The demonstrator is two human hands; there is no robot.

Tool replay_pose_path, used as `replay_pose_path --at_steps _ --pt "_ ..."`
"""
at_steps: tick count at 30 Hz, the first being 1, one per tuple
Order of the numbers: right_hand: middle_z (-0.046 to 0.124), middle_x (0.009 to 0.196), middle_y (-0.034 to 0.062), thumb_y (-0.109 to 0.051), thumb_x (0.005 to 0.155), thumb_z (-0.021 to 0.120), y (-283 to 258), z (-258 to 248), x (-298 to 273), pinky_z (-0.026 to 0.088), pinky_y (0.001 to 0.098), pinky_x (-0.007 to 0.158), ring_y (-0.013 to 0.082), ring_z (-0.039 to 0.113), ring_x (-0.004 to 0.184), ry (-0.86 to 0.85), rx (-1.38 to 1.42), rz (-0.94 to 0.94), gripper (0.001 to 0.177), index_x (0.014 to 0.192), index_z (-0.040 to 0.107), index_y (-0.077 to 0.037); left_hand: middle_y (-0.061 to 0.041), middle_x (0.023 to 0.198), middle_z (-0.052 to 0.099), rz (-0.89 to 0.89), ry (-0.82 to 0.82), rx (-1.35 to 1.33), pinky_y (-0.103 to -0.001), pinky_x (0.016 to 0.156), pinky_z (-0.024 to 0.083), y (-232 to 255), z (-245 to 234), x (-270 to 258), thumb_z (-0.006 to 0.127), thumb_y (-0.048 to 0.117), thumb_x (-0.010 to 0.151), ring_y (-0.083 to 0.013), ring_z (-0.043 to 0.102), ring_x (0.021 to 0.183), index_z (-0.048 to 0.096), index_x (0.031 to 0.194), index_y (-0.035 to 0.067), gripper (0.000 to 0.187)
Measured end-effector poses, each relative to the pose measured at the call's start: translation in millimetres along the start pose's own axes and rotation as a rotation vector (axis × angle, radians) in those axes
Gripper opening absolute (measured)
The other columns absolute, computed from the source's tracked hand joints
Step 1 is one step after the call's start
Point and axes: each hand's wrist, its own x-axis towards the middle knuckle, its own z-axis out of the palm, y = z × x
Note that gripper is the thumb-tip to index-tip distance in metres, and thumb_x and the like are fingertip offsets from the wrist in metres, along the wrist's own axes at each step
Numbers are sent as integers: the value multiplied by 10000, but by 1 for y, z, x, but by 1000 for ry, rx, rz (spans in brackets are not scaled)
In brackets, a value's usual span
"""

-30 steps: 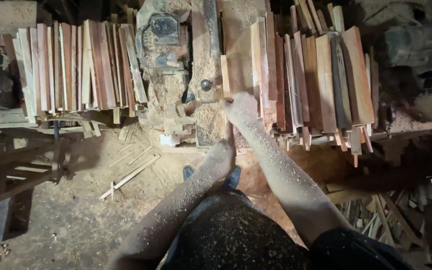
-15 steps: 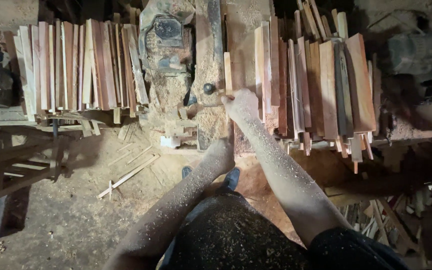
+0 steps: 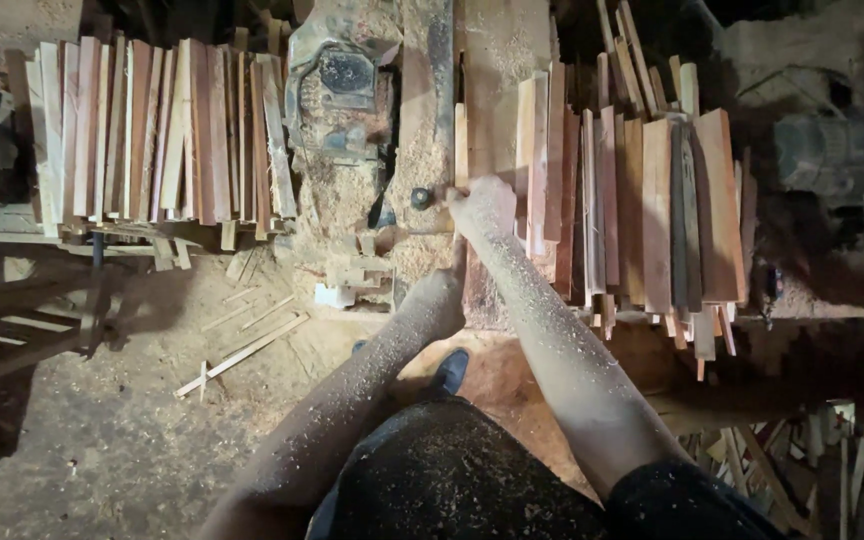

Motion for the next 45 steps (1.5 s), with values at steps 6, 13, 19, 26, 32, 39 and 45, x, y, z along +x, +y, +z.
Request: replay_pose_path --at_steps 6,13,19,26,32,39,45 --pt "735 726 154 -383 740 651 -3 6 15 615 530 764 390 755 807 35 -22 -8 264 740 792 -159 -266 898 734 -2 -54 -12 -591 688 622 -6 -5 17 571 66 761 -497 734 867 573 1204 -44 456" --pt "773 847 111 -378 827 669 23 -20 -7 603 464 790 378 755 894 -74 65 -160 243 841 814 -183 -279 1034 730 -30 -57 17 -602 836 605 -53 60 79 568 20 738 -484 722 989 386 1389 -55 681" --pt "793 882 -2 -449 818 737 48 -14 -53 610 400 829 284 766 930 -224 174 82 183 918 828 -327 -359 1213 663 -64 -62 -47 -642 953 560 -13 15 57 490 -32 842 -535 664 1121 122 1575 -75 822" --pt "778 830 127 -338 802 702 8 -38 -55 616 463 822 375 757 900 -90 273 190 182 878 835 -241 -335 1185 675 -43 5 35 -612 915 582 -12 0 65 568 16 849 -506 689 1082 133 1579 -78 855" --pt "724 742 176 -309 785 706 -1 -30 -48 585 483 704 380 732 802 55 314 86 182 780 812 -161 -285 1111 721 -14 60 182 -567 877 617 -31 27 91 618 97 863 -453 729 1041 198 1564 -100 840" --pt "659 619 133 -297 793 677 14 -1 -18 512 415 583 311 685 661 149 275 20 204 672 763 -157 -111 911 707 -719 -39 -913 -258 658 614 8 -30 90 337 486 1086 -142 613 675 584 1330 111 511" --pt "593 496 90 -286 801 648 26 25 5 439 348 462 242 639 520 239 240 -44 279 564 713 -153 -221 1389 612 -141 6 164 -607 914 582 -24 -12 102 653 174 855 -443 708 1103 242 1584 81 842"
